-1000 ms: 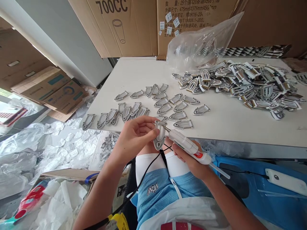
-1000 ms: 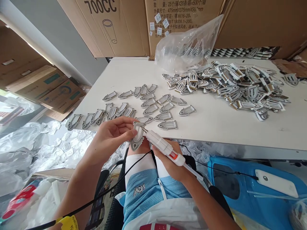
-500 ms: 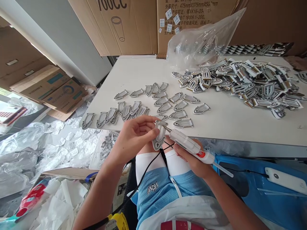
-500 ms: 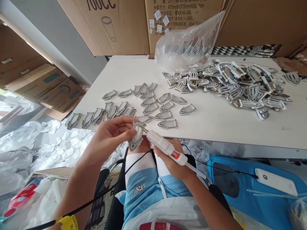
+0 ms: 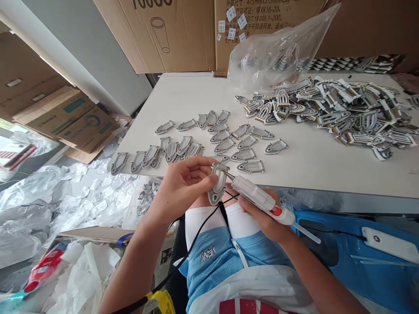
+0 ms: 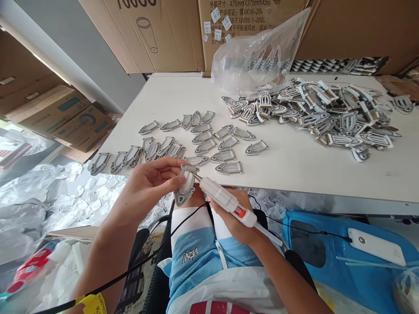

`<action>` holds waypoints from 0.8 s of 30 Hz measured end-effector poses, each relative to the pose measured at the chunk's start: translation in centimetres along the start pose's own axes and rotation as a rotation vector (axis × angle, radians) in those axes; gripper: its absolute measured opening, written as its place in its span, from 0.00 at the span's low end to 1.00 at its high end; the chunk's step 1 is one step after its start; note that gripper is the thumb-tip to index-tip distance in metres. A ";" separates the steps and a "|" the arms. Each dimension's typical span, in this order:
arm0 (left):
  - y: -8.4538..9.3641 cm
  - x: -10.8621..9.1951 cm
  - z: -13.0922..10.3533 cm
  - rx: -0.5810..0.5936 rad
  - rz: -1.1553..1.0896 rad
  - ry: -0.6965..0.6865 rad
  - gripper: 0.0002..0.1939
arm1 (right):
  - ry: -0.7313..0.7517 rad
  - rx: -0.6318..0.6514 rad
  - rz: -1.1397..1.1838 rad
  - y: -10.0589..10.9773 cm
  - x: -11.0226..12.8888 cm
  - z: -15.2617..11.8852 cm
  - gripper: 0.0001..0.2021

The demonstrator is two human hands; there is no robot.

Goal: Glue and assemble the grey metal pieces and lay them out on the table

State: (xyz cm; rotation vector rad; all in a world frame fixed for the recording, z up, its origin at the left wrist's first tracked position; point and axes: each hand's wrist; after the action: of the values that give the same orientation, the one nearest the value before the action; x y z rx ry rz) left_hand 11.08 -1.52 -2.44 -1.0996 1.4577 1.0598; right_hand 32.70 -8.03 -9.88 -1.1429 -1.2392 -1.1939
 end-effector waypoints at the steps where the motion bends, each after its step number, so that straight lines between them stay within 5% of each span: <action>1: 0.0 0.0 0.0 0.000 0.002 -0.001 0.16 | -0.004 -0.010 -0.007 0.0 0.0 0.0 0.21; 13: -0.4 0.3 -0.1 -0.097 0.161 -0.112 0.12 | -0.101 -0.061 -0.095 -0.5 1.2 0.0 0.17; 24: -0.7 -0.1 -0.8 -0.159 0.427 -0.307 0.10 | -0.207 -0.055 0.061 -0.3 0.3 -0.1 0.15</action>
State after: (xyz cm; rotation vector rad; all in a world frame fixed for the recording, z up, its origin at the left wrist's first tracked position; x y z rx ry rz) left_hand 11.62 -2.45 -2.28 -0.7015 1.4048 1.5915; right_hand 32.40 -8.10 -9.61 -1.3631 -1.3223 -1.0908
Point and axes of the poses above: each hand's wrist, its own z-axis towards the middle knuckle, its own y-axis out of the back of the hand, x = y × z, and after that the axes turned 5 degrees about -x, right-handed
